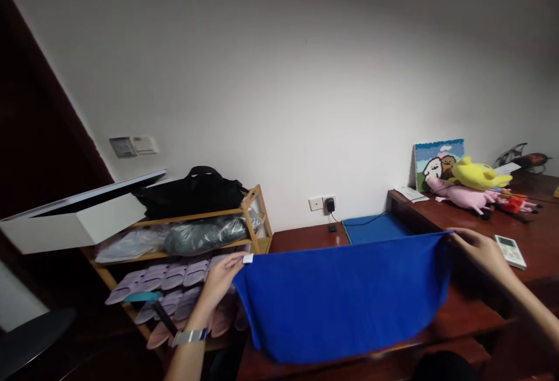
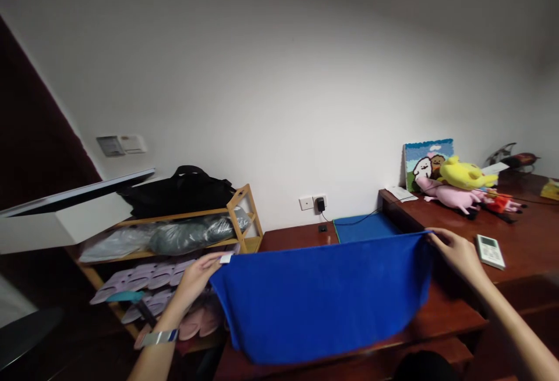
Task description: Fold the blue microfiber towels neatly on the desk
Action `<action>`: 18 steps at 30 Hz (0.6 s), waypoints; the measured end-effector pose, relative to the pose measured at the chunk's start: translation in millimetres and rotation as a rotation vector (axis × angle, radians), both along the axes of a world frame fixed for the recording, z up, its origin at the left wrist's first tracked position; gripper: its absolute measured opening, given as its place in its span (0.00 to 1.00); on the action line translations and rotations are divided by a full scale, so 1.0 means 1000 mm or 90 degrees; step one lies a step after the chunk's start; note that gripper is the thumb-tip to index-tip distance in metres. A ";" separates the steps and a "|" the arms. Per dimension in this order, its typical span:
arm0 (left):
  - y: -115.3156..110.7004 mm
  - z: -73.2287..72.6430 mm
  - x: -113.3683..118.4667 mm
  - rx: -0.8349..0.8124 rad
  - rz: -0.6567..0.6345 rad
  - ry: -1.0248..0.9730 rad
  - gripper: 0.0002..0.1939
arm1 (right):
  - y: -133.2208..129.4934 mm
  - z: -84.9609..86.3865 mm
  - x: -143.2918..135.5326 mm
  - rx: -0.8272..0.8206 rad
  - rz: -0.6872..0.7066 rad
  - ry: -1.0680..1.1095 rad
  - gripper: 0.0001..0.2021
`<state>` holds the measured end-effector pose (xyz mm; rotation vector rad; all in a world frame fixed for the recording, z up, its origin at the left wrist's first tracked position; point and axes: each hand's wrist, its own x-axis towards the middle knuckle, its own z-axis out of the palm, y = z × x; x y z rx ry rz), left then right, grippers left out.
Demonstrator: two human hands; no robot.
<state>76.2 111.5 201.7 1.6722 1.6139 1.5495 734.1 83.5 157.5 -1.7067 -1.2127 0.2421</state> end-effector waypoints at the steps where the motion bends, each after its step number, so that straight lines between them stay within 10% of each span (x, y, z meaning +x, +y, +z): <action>1: 0.005 0.004 0.001 0.019 -0.003 -0.009 0.39 | 0.002 0.006 0.001 0.026 -0.011 -0.008 0.19; 7: -0.008 -0.021 -0.014 0.056 0.038 -0.044 0.36 | -0.015 -0.009 0.013 0.113 -0.055 -0.017 0.26; 18: -0.050 -0.237 -0.034 -0.019 -0.039 0.204 0.33 | -0.039 -0.251 0.024 -0.025 0.142 -0.050 0.28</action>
